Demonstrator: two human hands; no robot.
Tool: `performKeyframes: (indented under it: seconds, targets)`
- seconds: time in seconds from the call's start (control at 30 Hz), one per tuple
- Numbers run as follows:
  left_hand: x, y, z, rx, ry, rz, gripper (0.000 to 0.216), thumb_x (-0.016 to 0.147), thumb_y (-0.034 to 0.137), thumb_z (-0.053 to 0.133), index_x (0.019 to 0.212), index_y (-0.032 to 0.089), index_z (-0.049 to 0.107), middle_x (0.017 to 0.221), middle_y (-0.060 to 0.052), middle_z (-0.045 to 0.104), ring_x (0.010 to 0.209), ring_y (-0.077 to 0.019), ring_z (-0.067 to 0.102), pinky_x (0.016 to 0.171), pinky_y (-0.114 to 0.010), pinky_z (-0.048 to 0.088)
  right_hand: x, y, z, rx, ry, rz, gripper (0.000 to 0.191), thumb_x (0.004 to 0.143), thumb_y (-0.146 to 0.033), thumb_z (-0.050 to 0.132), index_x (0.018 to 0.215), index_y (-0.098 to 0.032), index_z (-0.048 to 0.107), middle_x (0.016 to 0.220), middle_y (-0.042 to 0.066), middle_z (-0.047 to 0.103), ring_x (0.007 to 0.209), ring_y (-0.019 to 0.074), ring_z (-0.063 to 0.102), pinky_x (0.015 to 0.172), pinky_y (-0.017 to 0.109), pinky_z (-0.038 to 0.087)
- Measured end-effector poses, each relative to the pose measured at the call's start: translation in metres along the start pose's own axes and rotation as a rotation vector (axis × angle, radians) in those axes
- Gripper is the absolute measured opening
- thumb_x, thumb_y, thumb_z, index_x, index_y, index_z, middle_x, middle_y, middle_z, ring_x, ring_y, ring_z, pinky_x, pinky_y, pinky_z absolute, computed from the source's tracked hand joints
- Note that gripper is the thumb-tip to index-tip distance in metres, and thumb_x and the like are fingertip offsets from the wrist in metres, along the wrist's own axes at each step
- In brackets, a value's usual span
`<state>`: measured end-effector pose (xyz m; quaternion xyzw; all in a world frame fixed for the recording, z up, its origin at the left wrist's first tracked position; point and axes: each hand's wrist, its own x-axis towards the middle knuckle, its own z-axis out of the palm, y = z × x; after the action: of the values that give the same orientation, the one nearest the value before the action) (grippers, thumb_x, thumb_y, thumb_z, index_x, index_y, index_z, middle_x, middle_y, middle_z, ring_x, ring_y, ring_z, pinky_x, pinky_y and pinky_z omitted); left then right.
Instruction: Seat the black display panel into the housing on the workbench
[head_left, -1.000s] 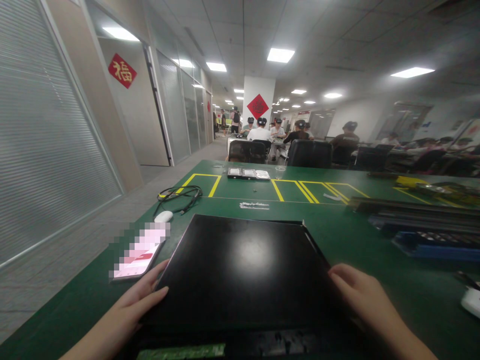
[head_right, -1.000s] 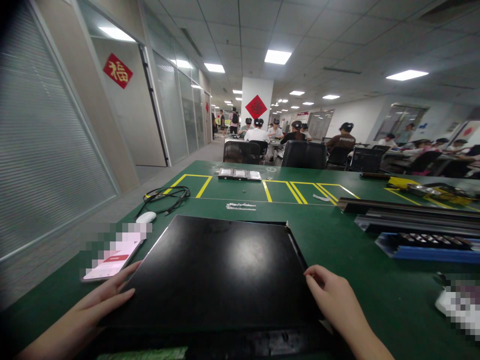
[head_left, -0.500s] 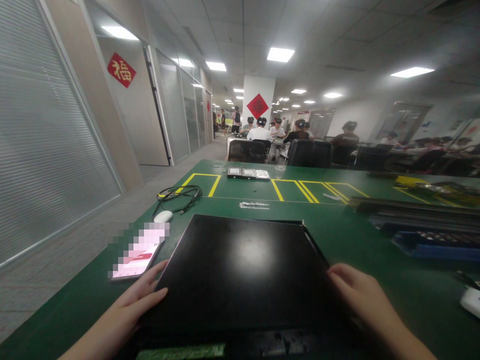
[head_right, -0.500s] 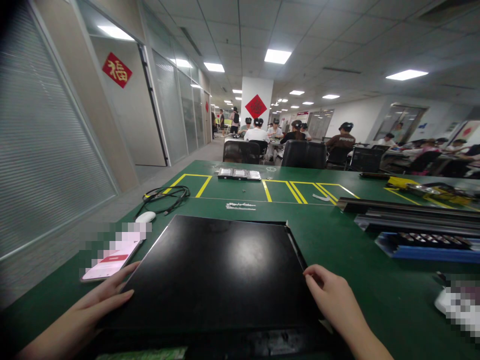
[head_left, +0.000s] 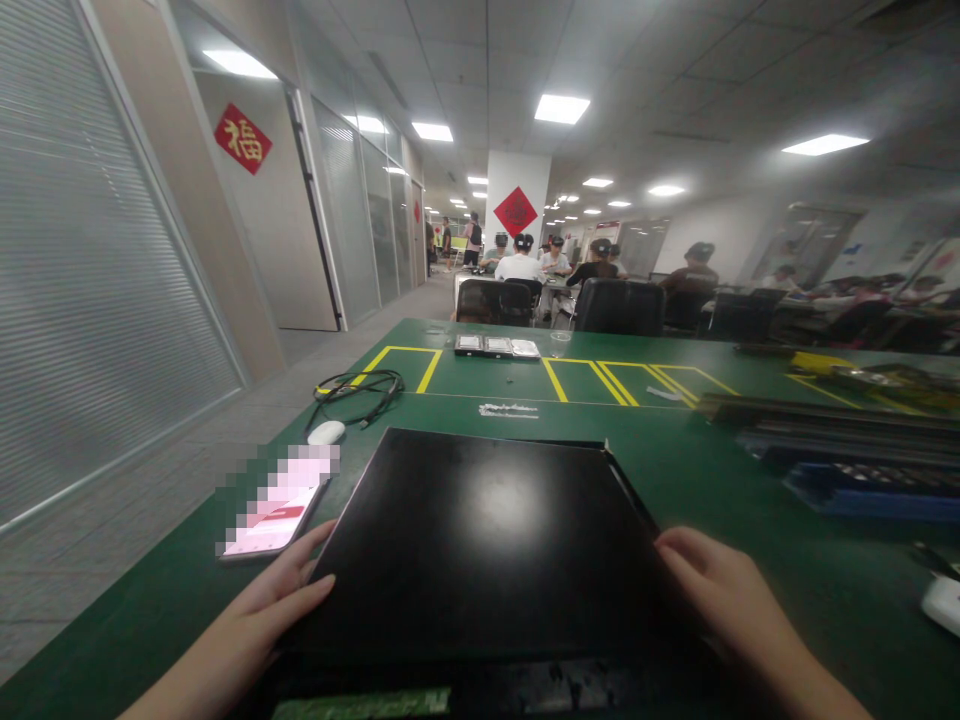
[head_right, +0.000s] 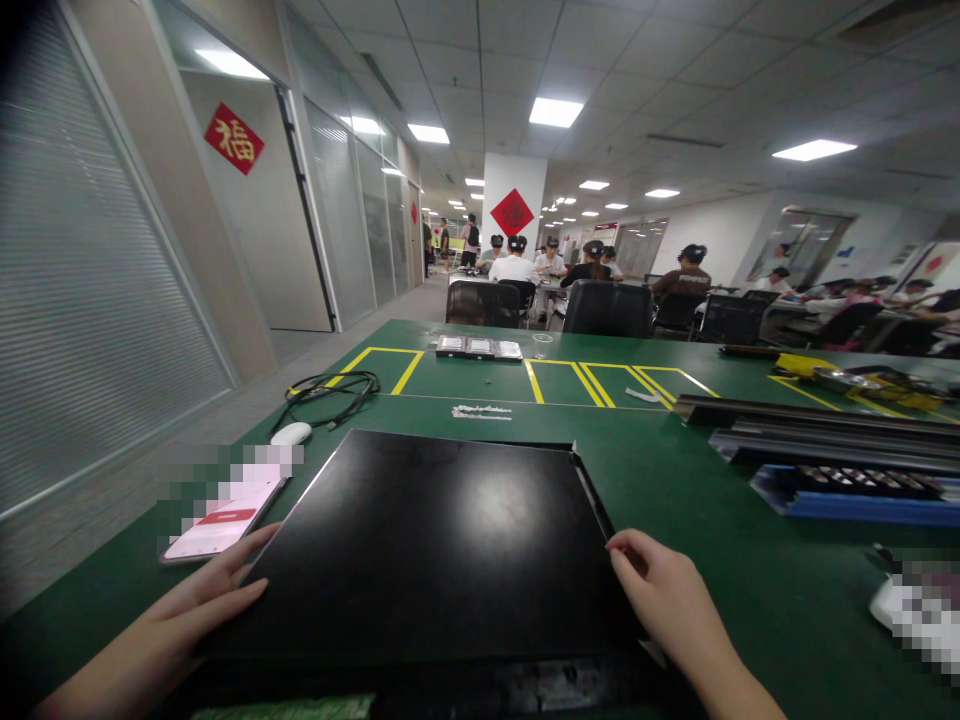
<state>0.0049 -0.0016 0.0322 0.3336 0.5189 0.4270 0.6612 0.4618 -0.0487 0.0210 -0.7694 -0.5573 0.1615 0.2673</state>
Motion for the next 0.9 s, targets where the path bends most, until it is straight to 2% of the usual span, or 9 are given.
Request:
performKeyframes:
  seconds: [0.17, 0.3, 0.4, 0.57, 0.9]
  targets:
    - [0.003, -0.004, 0.001, -0.056, -0.029, 0.019, 0.104, 0.063, 0.034, 0.090, 0.153, 0.029, 0.036, 0.116, -0.007, 0.079, 0.102, -0.0369, 0.074, 0.077, -0.038, 0.063, 0.000, 0.000, 0.001, -0.014, 0.016, -0.011, 0.032, 0.079, -0.049, 0.049, 0.078, -0.027, 0.073, 0.077, 0.001, 0.076, 0.074, 0.0235, 0.070, 0.066, 0.032, 0.050]
    - [0.006, -0.008, 0.003, -0.124, -0.054, 0.068, 0.104, 0.067, 0.027, 0.087, 0.154, 0.026, 0.031, 0.113, -0.007, 0.080, 0.100, -0.0331, 0.075, 0.078, -0.034, 0.062, 0.000, -0.001, 0.000, -0.020, 0.029, -0.023, 0.032, 0.079, -0.049, 0.049, 0.076, -0.028, 0.072, 0.075, 0.001, 0.075, 0.072, 0.0231, 0.070, 0.065, 0.032, 0.050]
    - [0.008, -0.009, 0.001, -0.105, -0.049, 0.065, 0.104, 0.067, 0.029, 0.087, 0.155, 0.026, 0.030, 0.114, -0.007, 0.080, 0.101, -0.0330, 0.075, 0.078, -0.033, 0.062, -0.001, -0.003, 0.000, -0.017, 0.021, -0.010, 0.032, 0.079, -0.050, 0.050, 0.077, -0.027, 0.072, 0.075, 0.001, 0.076, 0.071, 0.0233, 0.070, 0.063, 0.032, 0.050]
    - [0.011, -0.013, -0.002, -0.091, -0.036, 0.095, 0.106, 0.064, 0.031, 0.089, 0.154, 0.026, 0.034, 0.119, -0.009, 0.078, 0.107, -0.0342, 0.072, 0.078, -0.033, 0.062, -0.002, -0.003, 0.000, 0.001, 0.009, -0.012, 0.033, 0.080, -0.050, 0.049, 0.078, -0.027, 0.072, 0.076, 0.003, 0.076, 0.072, 0.0244, 0.070, 0.065, 0.033, 0.051]
    - [0.012, -0.014, -0.002, -0.078, -0.023, 0.093, 0.102, 0.064, 0.033, 0.088, 0.152, 0.027, 0.038, 0.120, -0.010, 0.078, 0.106, -0.0371, 0.072, 0.088, -0.041, 0.059, -0.001, -0.004, 0.000, 0.013, 0.006, -0.017, 0.033, 0.079, -0.052, 0.050, 0.077, -0.027, 0.072, 0.073, 0.003, 0.075, 0.070, 0.0244, 0.070, 0.061, 0.033, 0.050]
